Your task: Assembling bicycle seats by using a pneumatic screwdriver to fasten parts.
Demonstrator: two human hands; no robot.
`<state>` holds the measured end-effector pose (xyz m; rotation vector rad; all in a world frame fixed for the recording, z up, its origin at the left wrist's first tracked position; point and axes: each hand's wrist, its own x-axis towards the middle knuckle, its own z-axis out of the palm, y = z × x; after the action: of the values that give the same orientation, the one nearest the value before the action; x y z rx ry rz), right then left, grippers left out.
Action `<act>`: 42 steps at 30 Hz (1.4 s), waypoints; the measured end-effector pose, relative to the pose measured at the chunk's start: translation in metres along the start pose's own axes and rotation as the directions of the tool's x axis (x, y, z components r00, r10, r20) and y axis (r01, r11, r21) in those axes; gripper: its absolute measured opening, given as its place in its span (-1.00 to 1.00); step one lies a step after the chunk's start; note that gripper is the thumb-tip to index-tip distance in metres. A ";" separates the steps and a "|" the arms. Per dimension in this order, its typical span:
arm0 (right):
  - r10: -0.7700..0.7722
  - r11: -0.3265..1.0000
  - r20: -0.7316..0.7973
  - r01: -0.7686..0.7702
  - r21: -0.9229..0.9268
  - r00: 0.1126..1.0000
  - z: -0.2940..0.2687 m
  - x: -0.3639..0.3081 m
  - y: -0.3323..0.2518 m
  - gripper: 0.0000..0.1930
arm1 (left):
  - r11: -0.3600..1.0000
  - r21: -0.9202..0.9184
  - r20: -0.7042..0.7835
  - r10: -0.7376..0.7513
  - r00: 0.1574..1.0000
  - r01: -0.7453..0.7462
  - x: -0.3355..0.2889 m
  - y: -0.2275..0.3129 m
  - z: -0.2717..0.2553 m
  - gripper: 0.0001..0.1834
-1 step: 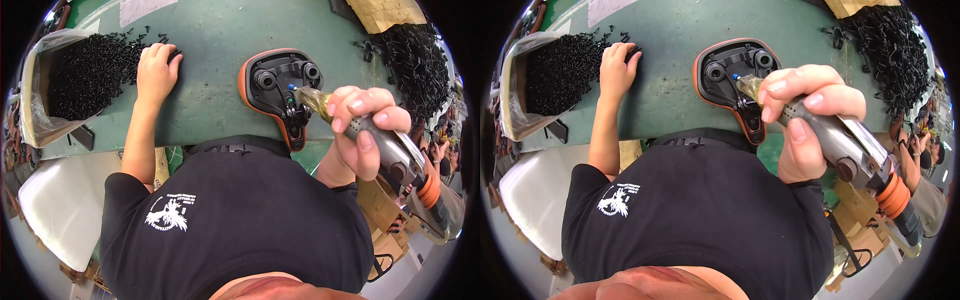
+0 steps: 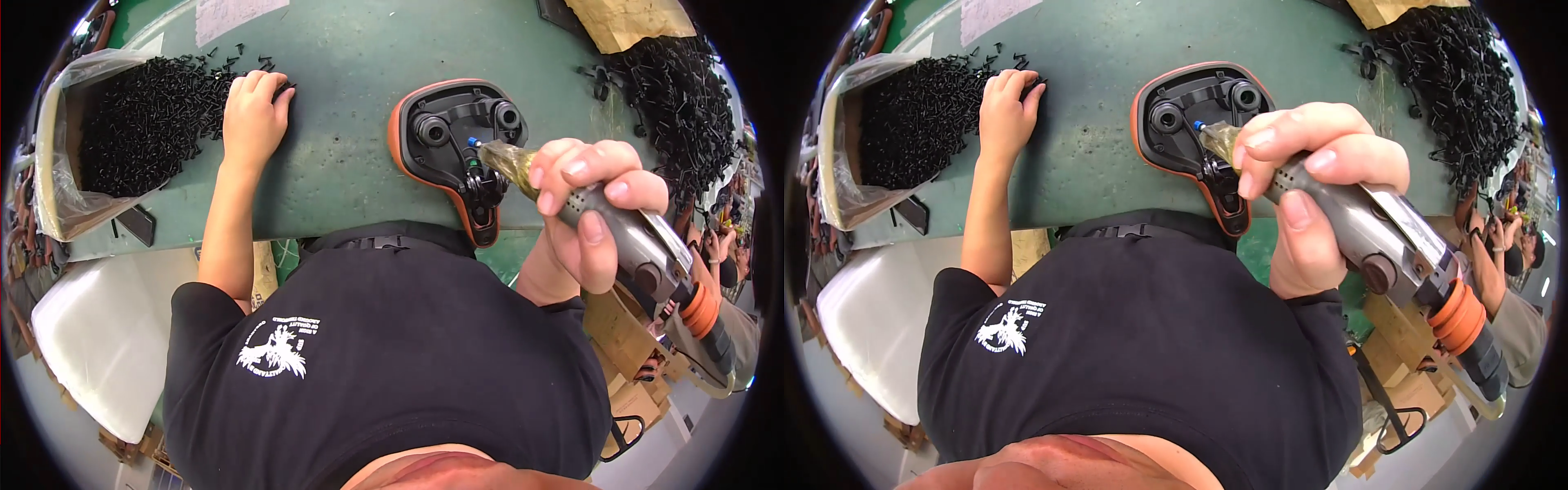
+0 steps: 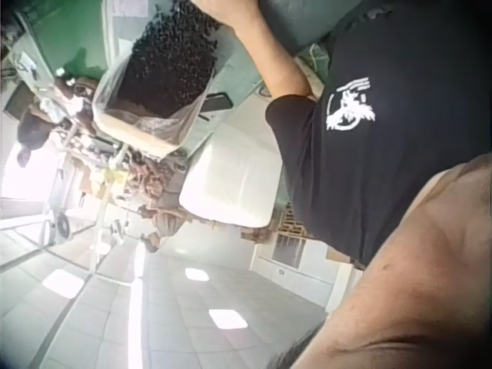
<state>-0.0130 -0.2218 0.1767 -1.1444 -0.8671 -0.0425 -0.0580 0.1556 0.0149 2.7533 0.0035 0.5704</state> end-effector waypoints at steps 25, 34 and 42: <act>-0.129 0.986 0.121 0.113 0.125 0.984 -0.023 -0.010 -0.040 -0.66 | -0.448 -0.703 0.418 0.369 0.830 0.553 0.017 0.175 -0.017 -0.85; -0.166 0.982 -0.037 0.169 0.088 0.985 -0.023 -0.035 -0.035 -0.65 | -0.184 -0.852 0.392 0.394 0.831 0.490 0.026 0.185 -0.003 -0.80; -0.199 0.976 -0.049 0.202 0.085 0.979 -0.030 -0.041 -0.035 -0.65 | -0.103 -0.899 0.343 0.437 0.832 0.425 0.040 0.187 0.000 -0.78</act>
<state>-0.0393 -0.2773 0.1749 -0.9666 -0.9374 -0.1903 -0.0328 -0.0183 0.0903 1.1067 -0.4266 -0.3365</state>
